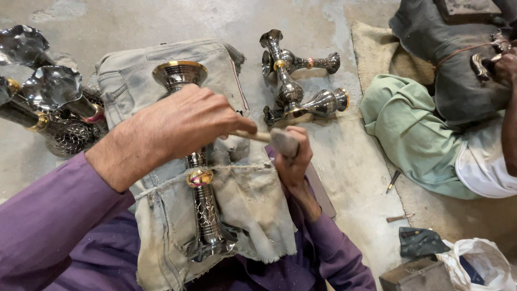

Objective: The person sits on the floor with an engraved brass vase laid on a cloth pad and holds a small punch against the vase surface, striking the punch with a wooden mallet to work the decorative pattern. They reposition the punch repeatedly around the vase body while hammering.

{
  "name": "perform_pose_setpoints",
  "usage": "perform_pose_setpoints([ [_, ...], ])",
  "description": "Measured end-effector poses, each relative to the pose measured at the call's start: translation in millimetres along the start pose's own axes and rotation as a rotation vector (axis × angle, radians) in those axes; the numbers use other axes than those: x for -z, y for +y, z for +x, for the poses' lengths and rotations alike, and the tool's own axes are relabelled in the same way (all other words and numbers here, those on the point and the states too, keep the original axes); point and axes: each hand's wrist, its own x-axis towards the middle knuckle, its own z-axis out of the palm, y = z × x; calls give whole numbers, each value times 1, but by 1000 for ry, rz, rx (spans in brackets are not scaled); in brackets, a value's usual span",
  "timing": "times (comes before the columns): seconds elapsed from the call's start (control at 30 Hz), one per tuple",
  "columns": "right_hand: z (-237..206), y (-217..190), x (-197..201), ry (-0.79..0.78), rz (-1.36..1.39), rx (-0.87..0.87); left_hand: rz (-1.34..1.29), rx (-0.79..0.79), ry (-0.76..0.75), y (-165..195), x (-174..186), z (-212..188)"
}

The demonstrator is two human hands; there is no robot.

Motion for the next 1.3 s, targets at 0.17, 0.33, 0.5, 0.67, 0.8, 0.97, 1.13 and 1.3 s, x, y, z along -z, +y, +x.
perform_pose_setpoints([
  [0.17,-4,14,2,96,142,-68,-35,43,39,-2,-4,-6],
  [0.33,3,11,12,84,309,-352,-123,45,214,-5,-1,-12],
  [0.5,19,-5,29,-71,124,-410,-309,57,366,-4,-1,-25],
  [0.67,35,-12,48,-152,137,-343,-289,64,470,-4,-13,-31],
  [0.8,46,-17,62,-273,-174,-319,-323,243,376,-3,-28,-31],
  [0.97,65,-31,71,-436,-145,-86,-492,306,871,12,-49,-50],
  [1.13,99,-42,75,-568,-495,62,-586,325,1004,20,-61,-50],
  [1.3,142,-66,81,-310,-222,124,-609,337,1056,24,-64,-52],
])
